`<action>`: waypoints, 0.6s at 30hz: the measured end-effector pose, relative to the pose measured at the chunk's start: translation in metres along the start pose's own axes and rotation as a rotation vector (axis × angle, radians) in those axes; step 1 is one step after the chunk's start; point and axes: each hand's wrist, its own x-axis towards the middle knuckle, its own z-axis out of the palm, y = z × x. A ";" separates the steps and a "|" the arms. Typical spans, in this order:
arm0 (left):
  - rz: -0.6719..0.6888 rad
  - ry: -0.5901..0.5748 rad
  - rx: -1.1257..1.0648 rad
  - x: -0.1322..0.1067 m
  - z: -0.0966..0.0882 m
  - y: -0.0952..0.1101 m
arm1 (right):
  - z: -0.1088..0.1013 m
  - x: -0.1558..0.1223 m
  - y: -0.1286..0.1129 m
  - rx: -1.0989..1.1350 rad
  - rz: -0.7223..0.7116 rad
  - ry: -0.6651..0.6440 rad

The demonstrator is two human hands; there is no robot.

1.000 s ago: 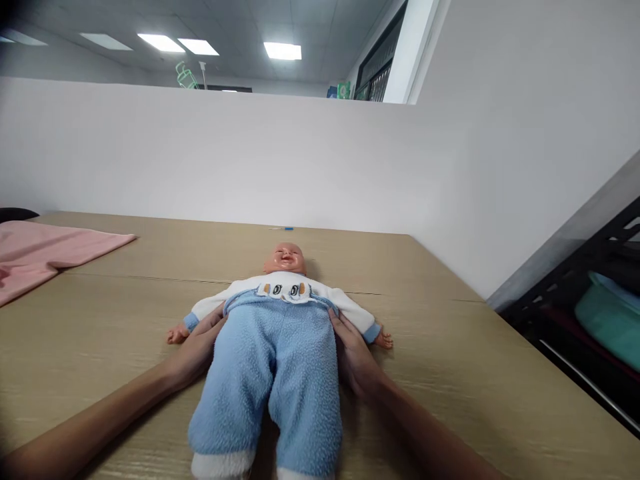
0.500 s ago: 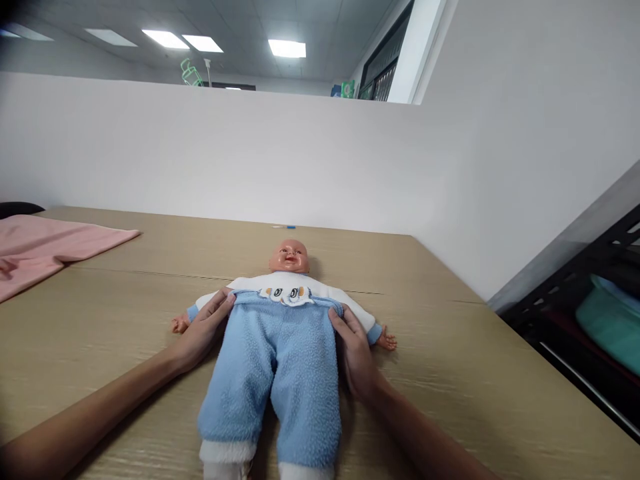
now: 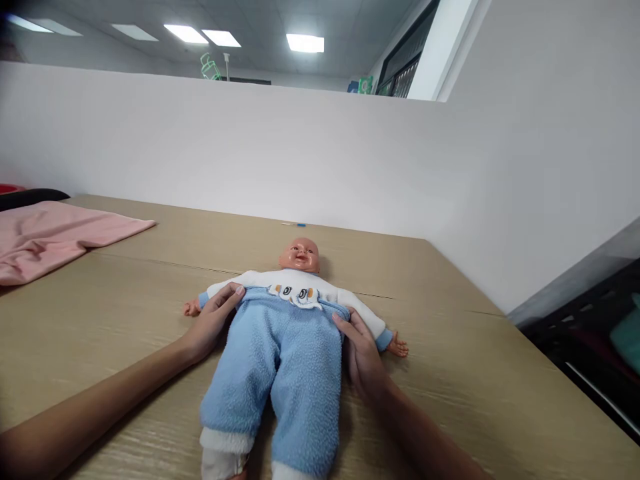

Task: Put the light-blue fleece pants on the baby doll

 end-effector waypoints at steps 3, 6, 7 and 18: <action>0.002 0.012 -0.023 0.002 0.000 -0.002 | -0.003 -0.001 0.001 -0.087 0.003 -0.025; -0.021 -0.002 -0.095 0.001 0.000 0.000 | -0.008 -0.002 0.004 -0.264 -0.124 0.024; -0.019 -0.002 -0.110 0.000 0.000 0.002 | -0.009 -0.002 0.003 -0.342 -0.205 0.058; 0.230 0.112 0.078 -0.007 0.005 0.010 | 0.118 0.048 -0.064 -1.050 -0.716 -0.429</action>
